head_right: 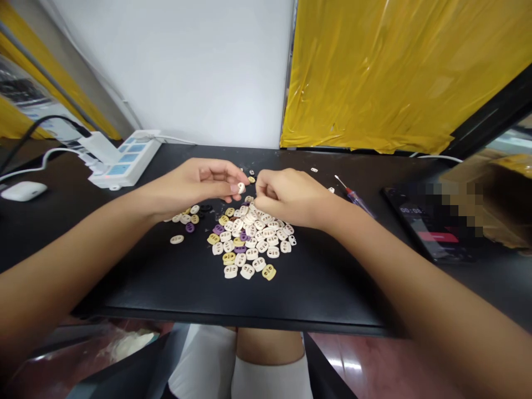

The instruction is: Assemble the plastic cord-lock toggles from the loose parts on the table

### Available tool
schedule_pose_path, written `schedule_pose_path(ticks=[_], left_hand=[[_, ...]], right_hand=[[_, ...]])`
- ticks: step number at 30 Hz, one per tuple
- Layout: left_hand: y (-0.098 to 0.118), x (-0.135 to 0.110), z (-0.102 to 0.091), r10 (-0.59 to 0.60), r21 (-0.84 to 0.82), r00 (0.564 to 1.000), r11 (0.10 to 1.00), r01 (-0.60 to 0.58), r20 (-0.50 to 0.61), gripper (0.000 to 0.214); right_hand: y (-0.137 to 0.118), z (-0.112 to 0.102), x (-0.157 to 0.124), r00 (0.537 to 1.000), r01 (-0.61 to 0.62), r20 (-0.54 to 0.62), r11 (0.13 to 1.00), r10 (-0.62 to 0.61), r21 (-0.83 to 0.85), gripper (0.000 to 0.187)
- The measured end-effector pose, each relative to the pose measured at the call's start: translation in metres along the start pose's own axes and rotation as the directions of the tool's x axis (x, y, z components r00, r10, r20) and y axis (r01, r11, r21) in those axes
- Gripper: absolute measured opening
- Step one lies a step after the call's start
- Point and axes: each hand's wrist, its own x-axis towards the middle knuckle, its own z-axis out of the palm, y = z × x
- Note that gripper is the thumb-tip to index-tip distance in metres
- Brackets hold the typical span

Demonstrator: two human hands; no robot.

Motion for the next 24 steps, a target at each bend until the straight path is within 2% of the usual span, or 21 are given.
schedule_pose_path(ticks=[6,15,17,19,21,24], left_hand=[[-0.006,0.001,0.003,-0.032,-0.138,0.999,0.990,0.037,0.032,0.017],[-0.003,0.000,0.006,-0.052,-0.218,0.995,0.974,0.069,0.085,0.012],[-0.002,0.000,0.006,-0.074,-0.247,0.995,0.965,0.087,0.061,0.011],[-0.001,0.000,0.005,-0.093,-0.272,0.996,0.958,0.093,0.014,0.007],[0.001,0.001,0.003,-0.109,-0.282,0.993,0.955,0.092,-0.043,0.005],[0.005,0.001,-0.001,-0.121,-0.270,0.986,0.959,0.086,-0.117,0.007]], right_hand=[[0.001,0.002,0.000,0.997,0.059,-0.051,0.997,-0.057,0.042,0.005],[0.002,0.007,0.000,0.998,0.021,-0.065,0.996,-0.015,0.082,0.005],[0.002,0.004,0.000,0.996,0.001,-0.093,0.996,0.007,0.089,0.004],[0.005,-0.002,0.000,0.983,-0.016,-0.179,0.995,0.033,0.095,0.005],[0.010,-0.012,-0.001,0.956,-0.042,-0.284,0.995,0.066,0.092,0.011],[0.026,-0.025,-0.001,0.927,-0.094,-0.351,0.989,0.128,0.111,0.022]])
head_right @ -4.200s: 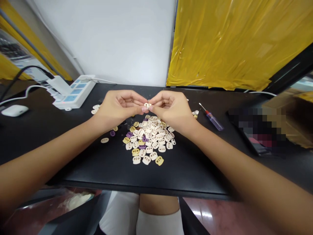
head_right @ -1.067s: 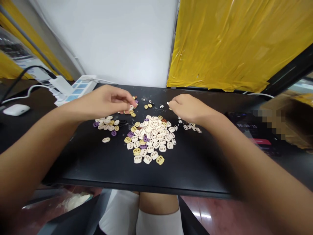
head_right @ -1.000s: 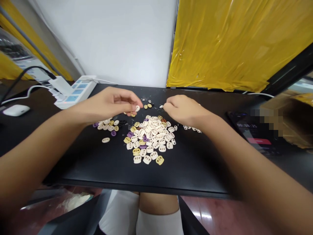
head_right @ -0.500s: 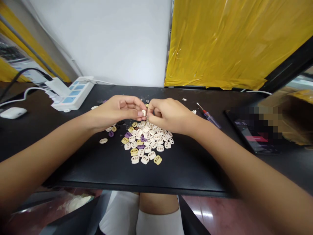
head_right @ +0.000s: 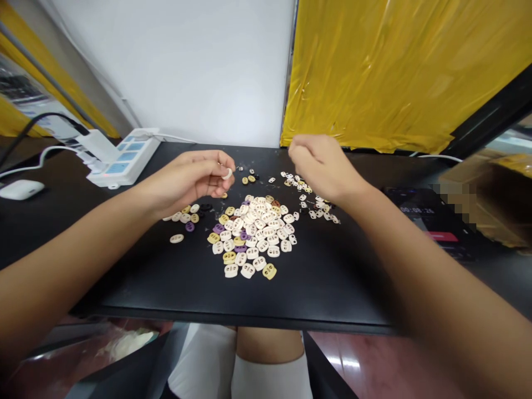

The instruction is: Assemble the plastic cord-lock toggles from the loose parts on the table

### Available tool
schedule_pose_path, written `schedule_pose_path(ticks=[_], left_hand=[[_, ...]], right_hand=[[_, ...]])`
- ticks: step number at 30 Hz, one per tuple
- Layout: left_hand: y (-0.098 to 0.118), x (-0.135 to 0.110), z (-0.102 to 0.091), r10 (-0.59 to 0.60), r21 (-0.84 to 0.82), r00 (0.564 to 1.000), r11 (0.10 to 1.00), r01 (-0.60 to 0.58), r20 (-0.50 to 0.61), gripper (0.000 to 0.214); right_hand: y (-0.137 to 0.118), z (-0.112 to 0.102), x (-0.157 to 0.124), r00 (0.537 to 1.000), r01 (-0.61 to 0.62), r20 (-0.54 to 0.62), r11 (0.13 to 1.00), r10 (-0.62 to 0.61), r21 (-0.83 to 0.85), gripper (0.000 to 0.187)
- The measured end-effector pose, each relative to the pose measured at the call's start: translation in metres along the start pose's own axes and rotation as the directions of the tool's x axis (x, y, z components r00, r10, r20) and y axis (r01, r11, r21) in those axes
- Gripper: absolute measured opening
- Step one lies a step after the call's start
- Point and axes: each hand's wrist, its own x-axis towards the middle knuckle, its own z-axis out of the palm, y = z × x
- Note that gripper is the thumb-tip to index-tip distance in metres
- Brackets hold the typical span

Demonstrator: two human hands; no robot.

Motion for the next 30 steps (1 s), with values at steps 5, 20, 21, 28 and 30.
schedule_pose_path(ticks=[5,20,21,28,30], left_hand=[[0.003,0.001,-0.003,0.018,0.095,1.000,0.995,-0.016,-0.020,0.008],[-0.001,0.001,-0.002,-0.004,0.041,1.000,0.999,0.005,-0.017,0.006],[-0.001,0.001,-0.002,-0.006,0.047,1.000,0.999,0.007,-0.021,0.006],[0.001,0.000,0.000,0.000,0.053,1.000,0.999,0.001,-0.024,0.009],[0.002,-0.001,0.000,0.000,0.019,1.000,1.000,0.001,-0.012,0.011]], right_hand=[[0.026,-0.004,0.008,0.978,-0.176,0.097,0.982,0.182,-0.067,0.030],[0.039,0.002,0.014,0.958,-0.171,0.189,0.957,0.217,-0.233,0.019],[0.039,0.003,0.014,0.959,-0.171,0.180,0.956,0.217,-0.240,0.020],[0.038,-0.007,0.012,0.954,-0.151,0.209,0.948,0.214,-0.280,0.017],[0.038,-0.011,0.012,0.945,-0.155,0.228,0.937,0.232,-0.312,0.015]])
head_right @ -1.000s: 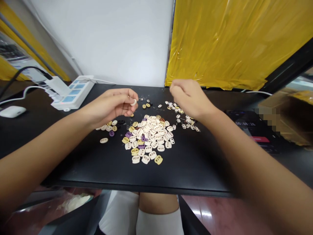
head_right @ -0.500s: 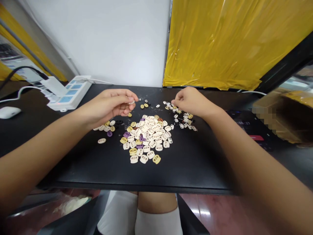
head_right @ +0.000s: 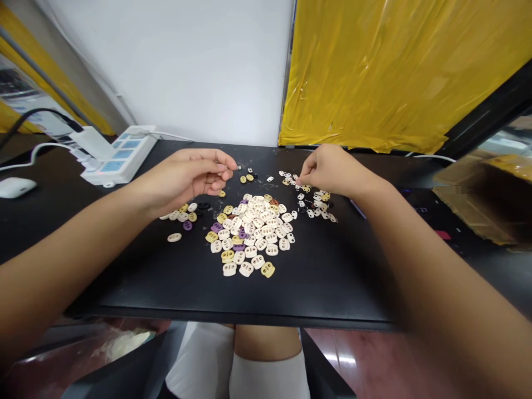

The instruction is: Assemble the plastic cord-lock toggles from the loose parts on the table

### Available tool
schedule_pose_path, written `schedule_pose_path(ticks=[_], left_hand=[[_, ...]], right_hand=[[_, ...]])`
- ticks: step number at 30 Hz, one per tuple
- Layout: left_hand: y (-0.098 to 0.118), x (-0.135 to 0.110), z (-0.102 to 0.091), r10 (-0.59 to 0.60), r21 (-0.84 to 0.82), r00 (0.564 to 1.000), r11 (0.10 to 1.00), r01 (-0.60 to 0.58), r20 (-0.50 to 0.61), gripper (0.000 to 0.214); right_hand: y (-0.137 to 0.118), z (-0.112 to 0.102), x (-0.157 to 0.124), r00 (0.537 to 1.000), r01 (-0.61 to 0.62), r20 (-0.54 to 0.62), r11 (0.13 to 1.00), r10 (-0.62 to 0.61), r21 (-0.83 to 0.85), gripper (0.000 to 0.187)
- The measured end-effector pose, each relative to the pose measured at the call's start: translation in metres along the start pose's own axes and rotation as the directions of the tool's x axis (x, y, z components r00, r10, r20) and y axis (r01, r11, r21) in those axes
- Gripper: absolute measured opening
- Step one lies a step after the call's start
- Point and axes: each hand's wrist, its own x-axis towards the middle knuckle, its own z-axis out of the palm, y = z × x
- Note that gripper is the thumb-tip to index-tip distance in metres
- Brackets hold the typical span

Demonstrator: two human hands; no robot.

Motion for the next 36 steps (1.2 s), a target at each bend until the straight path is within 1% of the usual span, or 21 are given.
schedule_pose_path(ticks=[5,7,10,13,15,18,22,27,36], left_hand=[[0.003,-0.001,0.000,-0.016,-0.011,1.000,1.000,0.016,-0.002,0.013],[0.003,-0.001,0.000,-0.020,-0.013,1.000,1.000,0.020,-0.001,0.014],[0.003,-0.001,0.000,-0.028,-0.060,1.000,0.998,0.028,0.005,0.019],[0.003,0.000,0.001,-0.030,-0.114,1.000,0.993,0.031,0.009,0.023],[0.004,0.000,0.002,-0.028,-0.130,1.000,0.991,0.026,-0.013,0.024],[0.005,-0.001,0.005,-0.031,-0.139,0.999,0.990,0.025,-0.043,0.026],[0.006,-0.001,0.005,-0.028,-0.155,0.999,0.988,0.022,-0.038,0.026],[0.004,0.000,0.004,-0.021,-0.171,0.999,0.985,0.017,-0.025,0.025],[0.002,0.002,0.003,-0.027,-0.157,0.999,0.987,0.024,-0.020,0.023]], right_hand=[[0.003,-0.003,0.000,0.999,-0.042,0.017,0.999,0.042,-0.018,0.012],[0.003,-0.004,0.000,0.998,-0.061,0.010,0.998,0.061,-0.026,0.015],[0.002,-0.008,-0.002,0.997,-0.082,0.006,0.996,0.082,-0.042,0.020],[0.001,-0.011,-0.003,0.995,-0.089,0.044,0.995,0.091,-0.034,0.012],[0.002,-0.011,-0.003,0.993,-0.091,0.067,0.995,0.093,-0.033,0.008],[0.006,-0.010,-0.001,0.993,-0.085,0.075,0.996,0.087,-0.036,0.008],[0.011,-0.010,0.001,0.994,-0.076,0.079,0.997,0.078,-0.032,0.010],[0.013,-0.008,0.001,0.992,-0.050,0.115,0.998,0.053,-0.029,0.009],[0.014,-0.001,0.005,0.998,0.002,0.069,1.000,-0.002,0.000,0.006]])
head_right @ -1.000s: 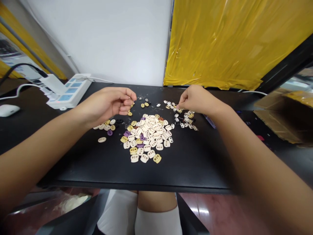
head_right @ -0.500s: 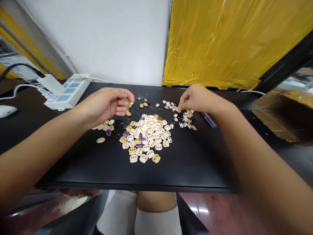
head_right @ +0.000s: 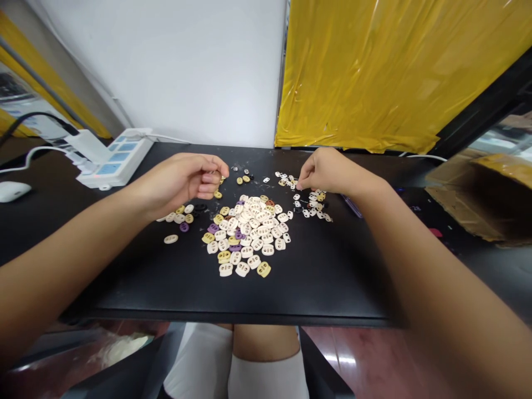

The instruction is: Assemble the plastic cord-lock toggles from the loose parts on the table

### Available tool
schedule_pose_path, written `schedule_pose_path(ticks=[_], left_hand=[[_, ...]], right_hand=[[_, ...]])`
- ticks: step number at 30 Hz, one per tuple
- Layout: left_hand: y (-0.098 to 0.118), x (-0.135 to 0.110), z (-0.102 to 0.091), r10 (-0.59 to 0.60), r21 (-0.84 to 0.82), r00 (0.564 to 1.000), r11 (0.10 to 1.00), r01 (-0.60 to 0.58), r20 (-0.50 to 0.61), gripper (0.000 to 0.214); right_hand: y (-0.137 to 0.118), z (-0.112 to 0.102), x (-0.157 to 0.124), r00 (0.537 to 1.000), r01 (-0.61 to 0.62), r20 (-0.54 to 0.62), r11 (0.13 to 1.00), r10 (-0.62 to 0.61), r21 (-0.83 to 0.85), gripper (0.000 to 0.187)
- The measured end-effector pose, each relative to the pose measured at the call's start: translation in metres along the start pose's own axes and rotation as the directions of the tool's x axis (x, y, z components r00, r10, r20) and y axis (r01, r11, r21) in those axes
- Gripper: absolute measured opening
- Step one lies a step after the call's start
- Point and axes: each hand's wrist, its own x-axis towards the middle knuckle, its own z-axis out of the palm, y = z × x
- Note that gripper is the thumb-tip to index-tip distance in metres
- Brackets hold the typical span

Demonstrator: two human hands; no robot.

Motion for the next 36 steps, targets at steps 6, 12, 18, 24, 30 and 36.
schedule_pose_path(ticks=[6,12,18,24,30,36], left_hand=[[-0.001,0.000,-0.001,0.001,0.013,1.000,1.000,-0.001,0.009,0.023],[-0.001,-0.001,-0.001,0.002,0.015,1.000,1.000,-0.002,0.025,0.024],[0.000,-0.002,0.001,0.003,0.035,1.000,0.999,-0.003,0.012,0.028],[-0.001,-0.002,0.000,0.015,0.045,1.000,0.999,-0.016,0.026,0.030],[-0.001,-0.002,0.001,0.020,0.043,0.999,0.999,-0.022,0.030,0.026],[0.000,-0.002,0.000,0.018,0.064,0.999,0.998,-0.020,0.035,0.026]], right_hand=[[0.001,0.001,0.001,0.999,0.030,0.016,0.999,-0.031,0.023,0.008],[0.001,-0.001,-0.002,1.000,0.010,0.008,0.996,-0.011,0.085,0.015],[0.011,-0.006,0.001,0.999,0.026,-0.036,1.000,-0.026,-0.001,0.028],[0.019,-0.007,0.004,0.999,-0.016,-0.040,0.999,0.015,-0.030,0.013],[0.018,-0.011,0.002,0.999,-0.030,-0.013,0.999,0.030,0.018,0.013],[0.019,-0.015,0.001,0.997,-0.063,0.055,0.998,0.062,0.018,0.025]])
